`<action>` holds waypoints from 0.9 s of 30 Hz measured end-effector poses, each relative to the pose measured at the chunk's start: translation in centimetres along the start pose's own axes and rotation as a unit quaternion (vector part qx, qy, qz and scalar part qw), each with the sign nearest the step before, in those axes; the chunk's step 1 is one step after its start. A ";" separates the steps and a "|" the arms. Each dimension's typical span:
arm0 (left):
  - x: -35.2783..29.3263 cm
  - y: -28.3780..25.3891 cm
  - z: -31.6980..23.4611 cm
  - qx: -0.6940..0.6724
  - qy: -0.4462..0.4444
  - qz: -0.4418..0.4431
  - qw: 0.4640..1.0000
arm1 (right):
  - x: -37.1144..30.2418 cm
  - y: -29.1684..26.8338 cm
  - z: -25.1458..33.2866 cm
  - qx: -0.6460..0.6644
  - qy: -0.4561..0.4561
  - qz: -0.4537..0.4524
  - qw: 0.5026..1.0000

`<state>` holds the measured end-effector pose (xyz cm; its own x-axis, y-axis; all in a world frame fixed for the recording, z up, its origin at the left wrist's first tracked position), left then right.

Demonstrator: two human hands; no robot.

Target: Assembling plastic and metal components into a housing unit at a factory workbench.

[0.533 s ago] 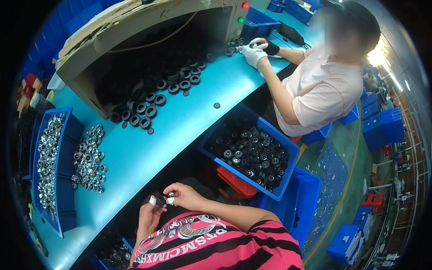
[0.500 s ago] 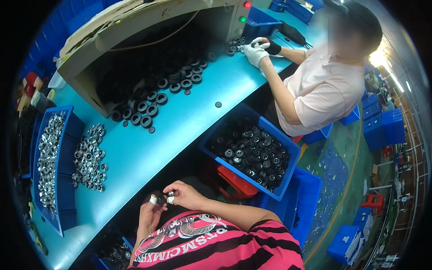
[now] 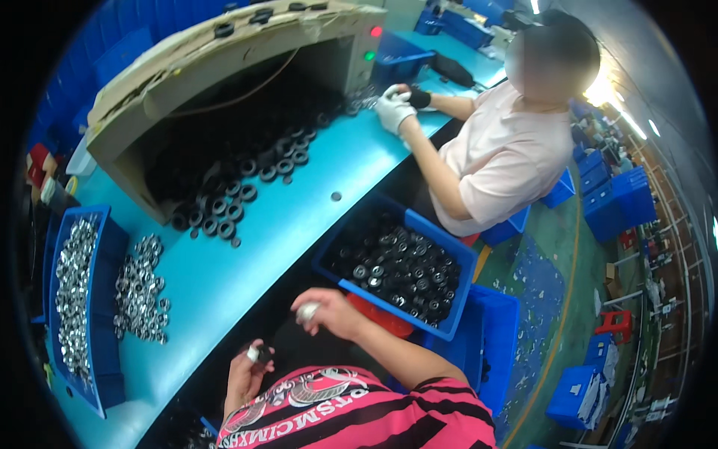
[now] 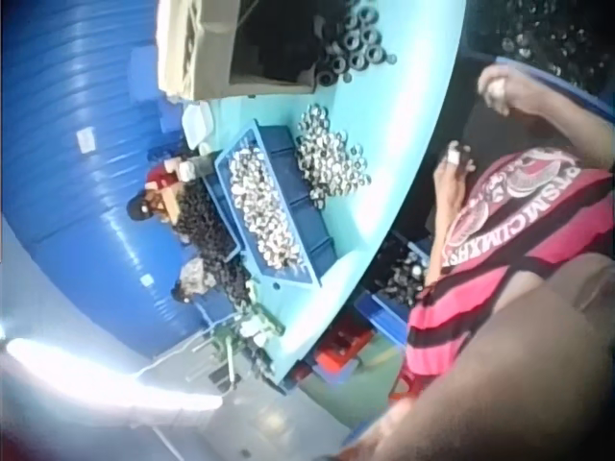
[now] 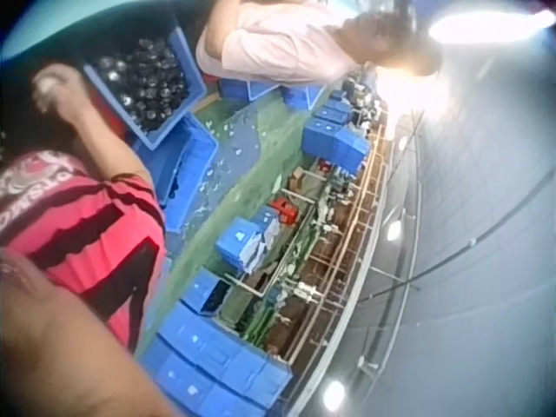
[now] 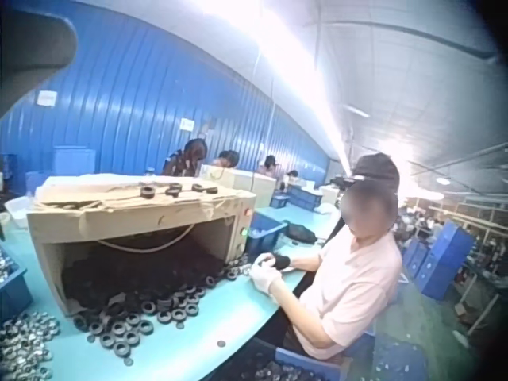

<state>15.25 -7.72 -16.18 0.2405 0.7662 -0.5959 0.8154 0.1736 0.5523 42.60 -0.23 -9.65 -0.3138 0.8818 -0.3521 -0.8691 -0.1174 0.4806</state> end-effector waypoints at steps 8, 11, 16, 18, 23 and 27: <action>1.0 1.9 -0.8 0.016 -0.016 0.024 0.999 | -1.5 -15.5 12.3 0.240 -0.256 -0.231 0.907; 1.2 1.8 -0.5 0.008 -0.020 0.018 1.000 | -0.6 -15.4 10.5 0.235 -0.229 -0.217 0.919; 1.1 1.4 -0.9 0.010 -0.021 0.026 0.999 | 1.1 -16.8 7.2 0.249 -0.184 -0.223 0.924; 1.1 1.2 -1.1 0.013 -0.019 0.015 1.000 | 1.7 -16.8 7.3 0.258 -0.186 -0.220 0.922; 1.3 0.5 -1.2 0.000 -0.011 0.003 1.000 | 2.3 -14.8 7.8 0.248 -0.189 -0.204 0.928; 1.3 0.9 -1.1 0.006 -0.013 0.027 1.000 | 2.9 -16.4 10.9 0.257 -0.235 -0.223 0.911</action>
Point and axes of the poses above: each hand's wrist, its own x-axis towards the middle knuckle, its own y-axis out of the palm, z = x × y, the point moved 5 cm from there along x, towards the middle knuckle, and after that the axes turned 1 degree about -z, right-handed, at the moved point
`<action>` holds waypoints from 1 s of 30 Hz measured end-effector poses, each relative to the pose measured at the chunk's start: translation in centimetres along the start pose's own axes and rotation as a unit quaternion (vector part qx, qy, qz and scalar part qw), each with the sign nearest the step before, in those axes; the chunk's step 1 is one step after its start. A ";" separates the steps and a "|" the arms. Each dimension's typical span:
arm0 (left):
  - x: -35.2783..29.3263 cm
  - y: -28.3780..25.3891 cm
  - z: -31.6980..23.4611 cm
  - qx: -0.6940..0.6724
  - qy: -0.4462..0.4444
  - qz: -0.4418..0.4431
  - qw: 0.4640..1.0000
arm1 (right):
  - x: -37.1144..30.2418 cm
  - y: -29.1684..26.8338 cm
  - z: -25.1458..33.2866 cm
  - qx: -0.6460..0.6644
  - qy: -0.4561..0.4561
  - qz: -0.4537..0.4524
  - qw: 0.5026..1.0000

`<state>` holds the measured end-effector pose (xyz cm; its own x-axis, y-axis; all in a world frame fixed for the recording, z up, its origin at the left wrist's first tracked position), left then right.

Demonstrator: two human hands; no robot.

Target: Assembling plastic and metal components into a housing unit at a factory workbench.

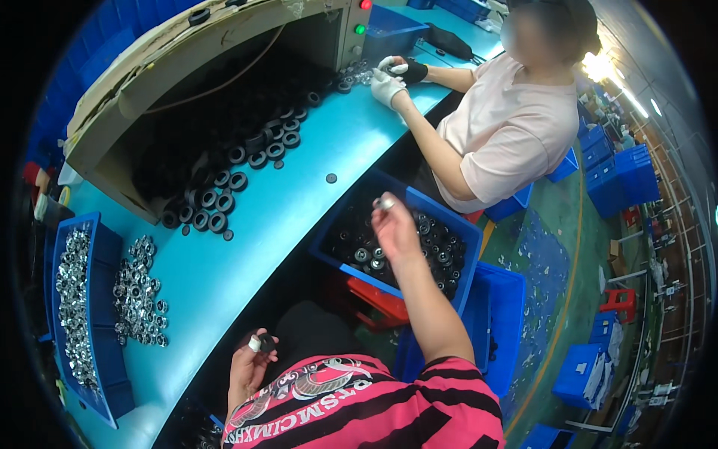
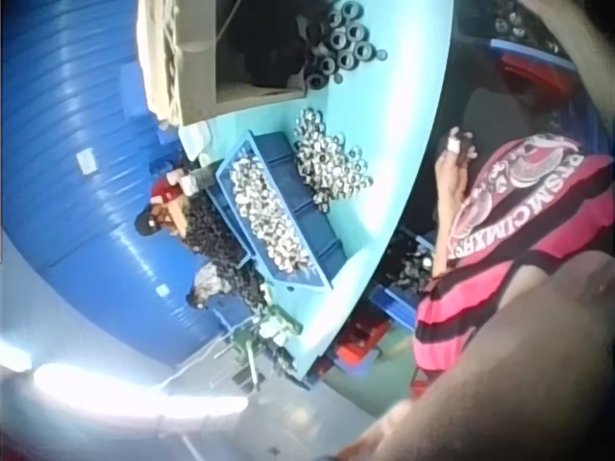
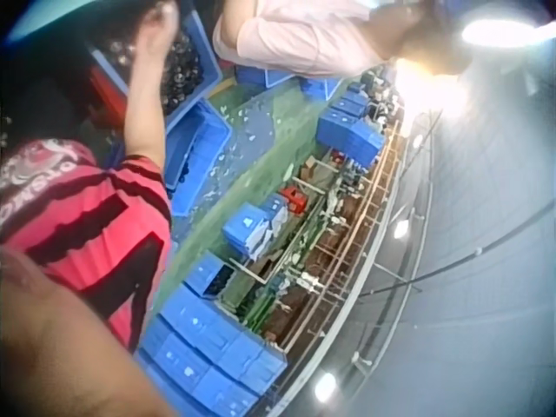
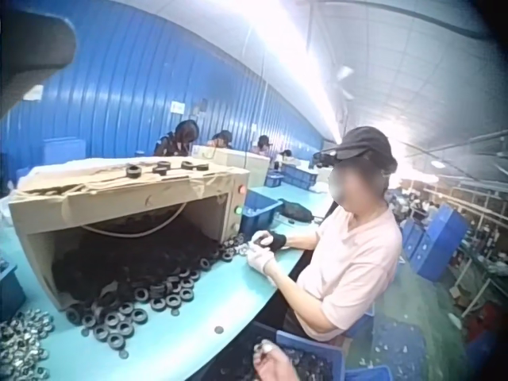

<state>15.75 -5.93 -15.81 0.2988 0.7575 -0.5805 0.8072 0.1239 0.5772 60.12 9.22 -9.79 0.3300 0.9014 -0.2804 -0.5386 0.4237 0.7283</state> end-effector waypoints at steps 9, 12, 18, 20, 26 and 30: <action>0.3 0.0 0.1 -0.016 -0.011 0.000 1.000 | 0.4 0.1 -1.2 0.018 0.006 0.026 0.999; 0.6 0.5 0.1 -0.020 -0.009 0.009 1.000 | -0.3 -1.4 -4.1 0.017 0.049 0.012 0.999; 0.7 0.3 0.0 -0.042 -0.022 0.009 0.999 | -4.1 -2.0 -9.6 -0.045 0.131 0.025 0.990; 0.6 0.3 -0.2 -0.039 -0.024 -0.001 0.999 | -4.9 -1.8 -11.0 -0.047 0.151 0.030 0.987; 0.1 0.2 -0.6 -0.020 -0.005 0.009 1.000 | -7.4 -0.5 -14.1 -0.061 0.215 0.050 0.973; -0.1 0.6 -0.8 -0.016 -0.013 -0.003 1.000 | -7.8 -0.7 -15.2 -0.058 0.228 0.058 0.970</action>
Point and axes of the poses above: each hand's wrist, its own x-axis towards the middle knuckle, its own y-axis out of the palm, z = x × y, the point moved 5 cm from there along x, towards the middle knuckle, and after that the axes turned 1 degree about -z, right-handed, at the moved point
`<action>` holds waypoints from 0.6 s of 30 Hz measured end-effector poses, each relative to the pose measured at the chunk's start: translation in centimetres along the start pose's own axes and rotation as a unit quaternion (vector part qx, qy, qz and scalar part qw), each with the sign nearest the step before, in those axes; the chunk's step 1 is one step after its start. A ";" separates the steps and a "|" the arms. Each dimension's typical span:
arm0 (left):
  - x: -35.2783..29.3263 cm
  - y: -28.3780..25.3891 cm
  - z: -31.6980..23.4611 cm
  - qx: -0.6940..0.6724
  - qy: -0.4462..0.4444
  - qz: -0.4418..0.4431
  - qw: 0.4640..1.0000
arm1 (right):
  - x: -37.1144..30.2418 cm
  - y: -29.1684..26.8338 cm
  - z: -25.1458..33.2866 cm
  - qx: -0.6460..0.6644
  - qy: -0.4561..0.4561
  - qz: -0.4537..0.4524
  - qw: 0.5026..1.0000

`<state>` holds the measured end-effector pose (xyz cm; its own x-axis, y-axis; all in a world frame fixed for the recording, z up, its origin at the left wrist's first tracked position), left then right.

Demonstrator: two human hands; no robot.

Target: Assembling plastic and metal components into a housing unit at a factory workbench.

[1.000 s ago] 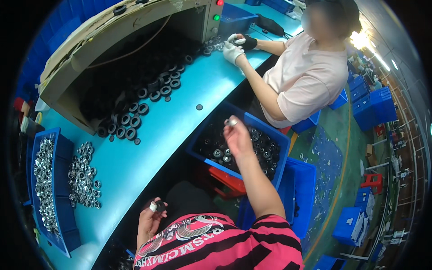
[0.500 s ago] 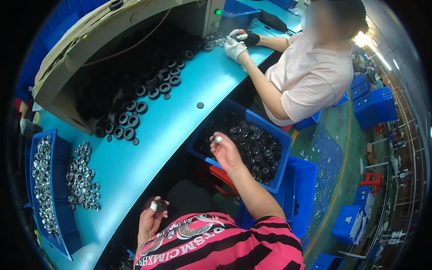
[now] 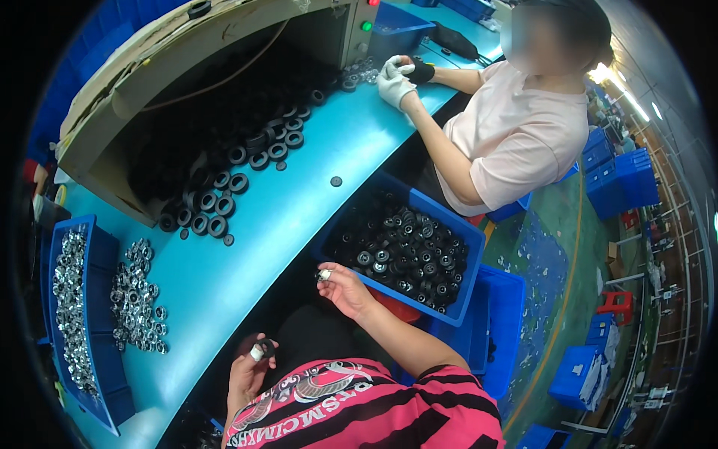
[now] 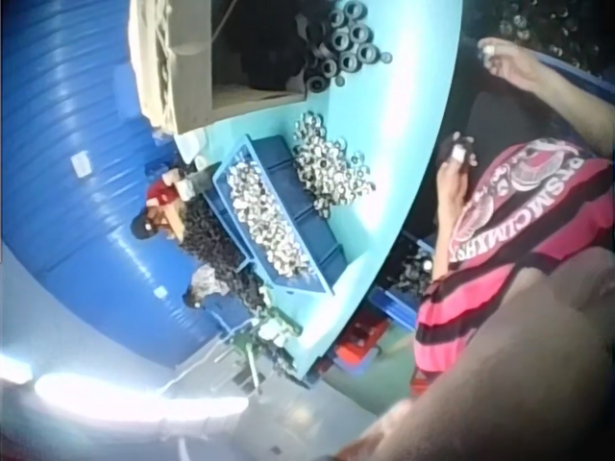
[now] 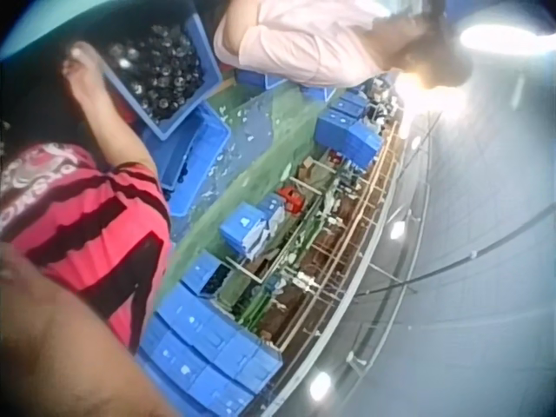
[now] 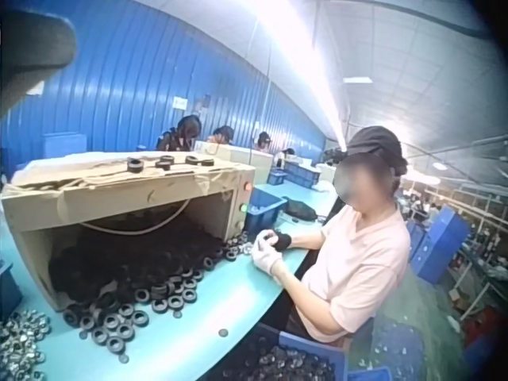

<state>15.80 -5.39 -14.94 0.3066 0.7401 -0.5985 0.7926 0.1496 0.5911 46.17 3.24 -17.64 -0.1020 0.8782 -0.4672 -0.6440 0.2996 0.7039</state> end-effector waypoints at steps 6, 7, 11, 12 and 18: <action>0.2 -0.4 0.5 -0.001 -0.004 -0.011 1.000 | -0.6 0.1 -0.6 0.004 0.025 -0.006 1.000; 0.2 -0.4 0.6 -0.002 -0.002 -0.004 1.000 | -0.8 0.1 -0.7 0.005 0.026 -0.011 1.000; 0.4 0.3 0.3 0.002 -0.001 0.007 1.000 | -0.8 -0.6 -1.4 0.021 0.037 0.006 0.999; 0.4 0.2 0.3 0.004 0.002 0.004 1.000 | -0.8 -0.7 -1.7 0.024 0.043 0.012 0.999; 0.2 0.1 0.5 0.010 0.013 -0.001 1.000 | -2.0 -0.1 -3.3 0.024 0.073 0.044 0.996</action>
Point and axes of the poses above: each hand's wrist, its own x-axis towards the middle knuckle, its own y-axis out of the palm, z = x × y, the point moved 5 cm from there along x, towards the middle knuckle, and after that the axes turned 1 degree about -z, right-handed, at the moved point
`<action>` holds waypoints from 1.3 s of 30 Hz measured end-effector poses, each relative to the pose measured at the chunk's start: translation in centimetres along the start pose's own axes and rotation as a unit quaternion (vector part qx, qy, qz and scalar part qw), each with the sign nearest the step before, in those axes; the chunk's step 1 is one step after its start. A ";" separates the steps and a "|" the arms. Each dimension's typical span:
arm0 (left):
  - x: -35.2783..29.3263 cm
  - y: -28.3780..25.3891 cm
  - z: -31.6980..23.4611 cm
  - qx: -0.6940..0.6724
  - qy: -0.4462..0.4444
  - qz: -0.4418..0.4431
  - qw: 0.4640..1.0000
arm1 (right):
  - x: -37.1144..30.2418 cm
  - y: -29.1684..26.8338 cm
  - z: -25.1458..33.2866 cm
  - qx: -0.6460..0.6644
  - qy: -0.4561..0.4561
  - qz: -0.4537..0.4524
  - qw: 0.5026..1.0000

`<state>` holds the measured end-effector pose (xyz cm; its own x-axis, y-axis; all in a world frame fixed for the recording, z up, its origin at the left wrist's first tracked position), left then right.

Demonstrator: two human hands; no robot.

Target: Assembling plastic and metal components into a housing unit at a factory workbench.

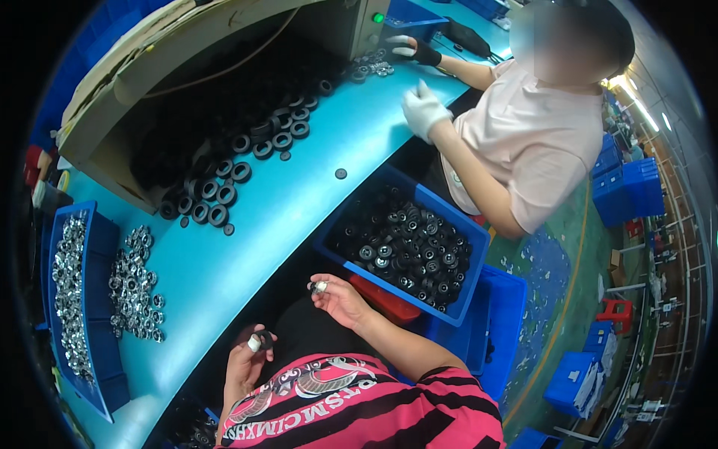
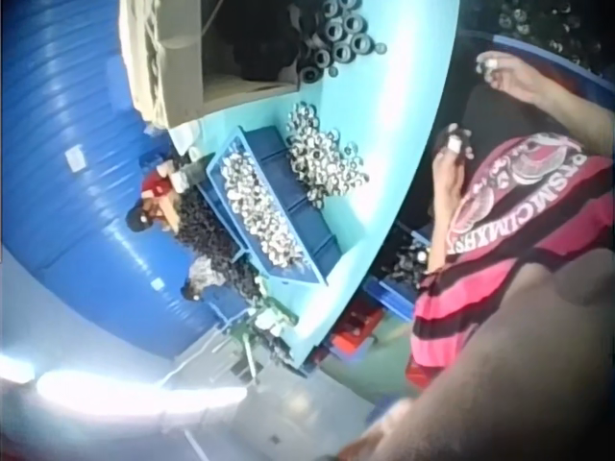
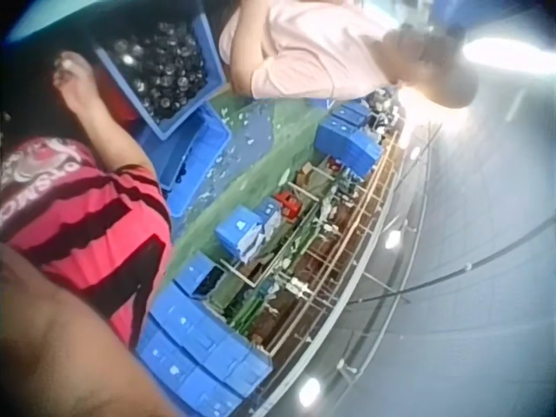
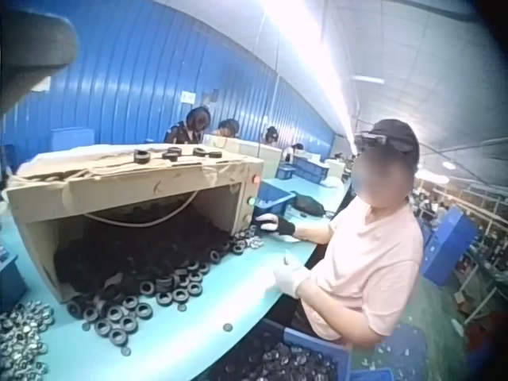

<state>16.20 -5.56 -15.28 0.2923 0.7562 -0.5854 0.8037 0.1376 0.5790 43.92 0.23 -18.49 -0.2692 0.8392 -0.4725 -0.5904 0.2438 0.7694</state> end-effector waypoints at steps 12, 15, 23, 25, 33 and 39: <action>-2.7 -0.5 -0.6 -0.009 0.032 0.050 0.998 | -4.0 6.7 -5.0 -0.190 0.083 0.188 0.960; -3.7 -1.5 -0.6 -0.023 0.056 0.063 0.996 | -4.4 9.1 -6.9 -0.241 0.108 0.234 0.936; -7.7 -5.1 -0.9 -0.054 0.197 0.032 0.978 | -4.1 16.1 -11.4 -0.339 0.117 0.298 0.885; -8.5 -5.3 -2.4 -0.060 0.238 0.034 0.969 | -3.3 17.7 -11.8 -0.408 0.051 0.300 0.861; -13.2 -4.6 -4.7 -0.104 0.300 0.032 0.948 | -3.4 22.2 -14.1 -0.378 -0.003 0.337 0.862; -12.2 -4.3 -3.0 -0.100 0.270 0.031 0.957 | -3.5 21.0 -13.6 -0.419 -0.044 0.323 0.848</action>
<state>7.62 -13.41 -8.91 -0.0183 0.9797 -0.1997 0.6618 0.1616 0.7320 22.08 -4.20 -6.53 -0.7054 0.7088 -0.0063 -0.6851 -0.6794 0.2627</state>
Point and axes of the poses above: each hand's wrist, its own x-axis towards the middle knuckle, its own y-axis out of the palm, z = x × y, the point moved 5 cm from there along x, towards the middle knuckle, and after that the axes turned 1 degree about -z, right-handed, at the moved point
